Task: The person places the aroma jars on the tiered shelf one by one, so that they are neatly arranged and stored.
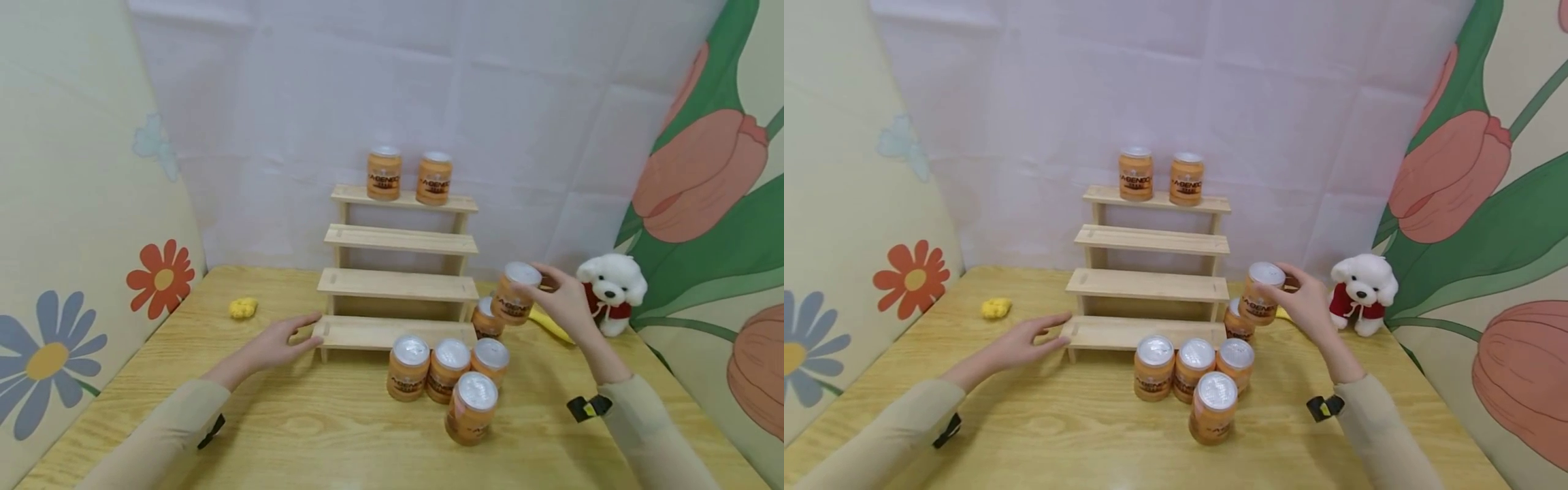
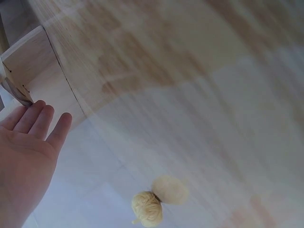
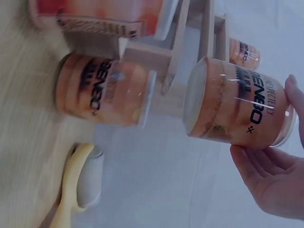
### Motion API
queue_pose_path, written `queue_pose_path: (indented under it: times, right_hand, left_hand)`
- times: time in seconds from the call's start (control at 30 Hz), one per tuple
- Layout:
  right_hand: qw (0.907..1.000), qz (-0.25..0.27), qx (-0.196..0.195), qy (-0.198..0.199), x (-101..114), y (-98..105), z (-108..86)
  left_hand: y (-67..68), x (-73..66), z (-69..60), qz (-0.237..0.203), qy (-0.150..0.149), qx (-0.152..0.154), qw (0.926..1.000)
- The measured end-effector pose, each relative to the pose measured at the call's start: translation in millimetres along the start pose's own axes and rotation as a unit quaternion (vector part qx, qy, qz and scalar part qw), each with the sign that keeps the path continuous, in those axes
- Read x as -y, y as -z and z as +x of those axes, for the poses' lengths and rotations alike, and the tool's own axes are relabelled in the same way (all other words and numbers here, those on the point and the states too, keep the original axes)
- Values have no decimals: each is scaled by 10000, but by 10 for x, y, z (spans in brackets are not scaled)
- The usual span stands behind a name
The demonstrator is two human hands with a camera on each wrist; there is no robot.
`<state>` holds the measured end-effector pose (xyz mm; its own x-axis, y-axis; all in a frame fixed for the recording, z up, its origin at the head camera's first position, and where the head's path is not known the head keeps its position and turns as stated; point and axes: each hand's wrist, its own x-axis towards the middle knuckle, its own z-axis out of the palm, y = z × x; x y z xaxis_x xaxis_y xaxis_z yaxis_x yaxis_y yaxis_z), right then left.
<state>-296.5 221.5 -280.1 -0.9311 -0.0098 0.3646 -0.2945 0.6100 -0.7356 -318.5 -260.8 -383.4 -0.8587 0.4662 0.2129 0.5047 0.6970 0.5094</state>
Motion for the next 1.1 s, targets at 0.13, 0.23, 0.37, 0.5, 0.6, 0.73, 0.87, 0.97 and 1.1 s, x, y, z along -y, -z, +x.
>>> queue_pose_path:
  times: [0.13, 0.23, 0.37, 0.5, 0.6, 0.73, 0.87, 0.97, 1.1]
  right_hand:
    - [9995, 289, -20, 134, 106, -106, 116]
    - [9987, 447, -35, 259, 202, -195, 208]
    - [9974, 664, 54, 284, 377, -307, 322]
    - [9967, 735, 62, 348, 581, -412, 441]
    - [9962, 730, -9, 474, 713, -489, 535]
    - [9934, 940, -19, 649, 866, -629, 676]
    - [9906, 1148, 28, 747, 993, -778, 810]
    - [9899, 1224, -10, 715, 1061, -875, 900]
    - [9889, 1352, -28, 610, 1126, -1008, 1014]
  left_hand:
    - [-3, 11, 3, -13, -9, -23, 10000]
    - [-5, 18, 2, -19, -25, -16, 10000]
    - [-3, 19, 2, -46, -45, -16, 10000]
    - [-3, 21, 7, -45, -41, -22, 10000]
    - [-6, 24, 15, -47, -87, -21, 9999]
    - [7, 33, 11, -65, -162, -82, 9998]
    - [18, 38, 1, -35, -173, -137, 9998]
    - [18, 29, 6, -23, -170, -106, 9998]
    - [12, 12, 19, -46, -168, -47, 9998]
